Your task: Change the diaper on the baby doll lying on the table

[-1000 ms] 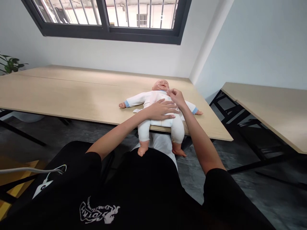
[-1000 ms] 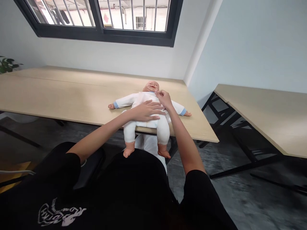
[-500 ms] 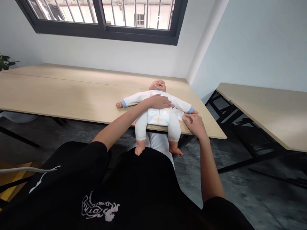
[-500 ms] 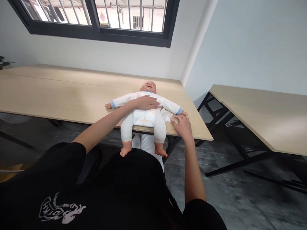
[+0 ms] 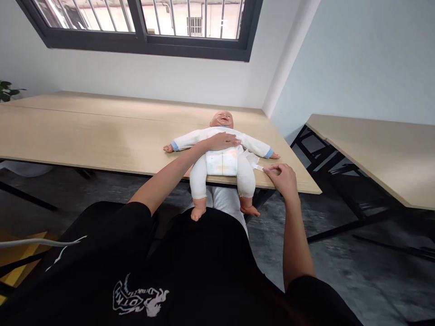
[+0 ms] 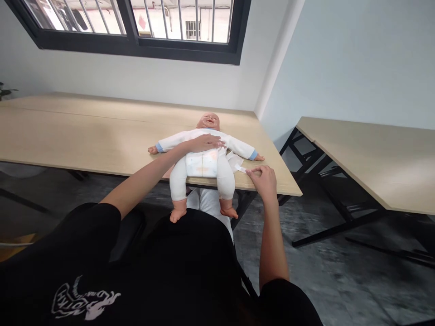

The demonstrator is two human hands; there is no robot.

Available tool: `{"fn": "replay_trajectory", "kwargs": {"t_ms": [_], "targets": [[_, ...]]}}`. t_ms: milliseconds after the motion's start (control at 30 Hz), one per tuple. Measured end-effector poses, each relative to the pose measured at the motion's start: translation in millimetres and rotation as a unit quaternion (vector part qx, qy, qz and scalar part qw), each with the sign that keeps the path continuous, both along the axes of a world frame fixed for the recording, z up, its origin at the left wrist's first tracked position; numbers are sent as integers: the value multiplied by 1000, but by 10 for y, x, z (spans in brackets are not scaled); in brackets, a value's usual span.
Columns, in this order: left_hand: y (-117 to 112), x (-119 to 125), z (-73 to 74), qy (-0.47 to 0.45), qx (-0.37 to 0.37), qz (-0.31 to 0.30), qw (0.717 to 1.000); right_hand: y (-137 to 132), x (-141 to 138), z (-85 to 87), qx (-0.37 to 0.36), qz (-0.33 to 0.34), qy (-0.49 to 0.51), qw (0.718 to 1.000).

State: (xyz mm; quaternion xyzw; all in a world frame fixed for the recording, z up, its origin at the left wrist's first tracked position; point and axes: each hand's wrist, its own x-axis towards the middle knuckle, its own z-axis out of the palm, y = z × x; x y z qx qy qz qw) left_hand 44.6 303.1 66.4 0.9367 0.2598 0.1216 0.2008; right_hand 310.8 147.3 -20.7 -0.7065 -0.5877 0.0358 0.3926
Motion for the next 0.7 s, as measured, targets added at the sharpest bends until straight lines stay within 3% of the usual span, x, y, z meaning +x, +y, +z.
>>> {"fn": "replay_trajectory", "kwargs": {"t_ms": [233,467,567,700], "targets": [[9,12,-11,-7,-8,-1,1000,-7,-85,19,9,54,-16,998],[-9,7,-6,-15,-8,2,1000,-11,-127,65,-13,48,19,999],[-30,8,9,-18,-6,4,1000,8,-213,89,5,89,104,991],[-57,19,38,-5,-1,6,1000,120,-411,234,72,119,252,958]]}}
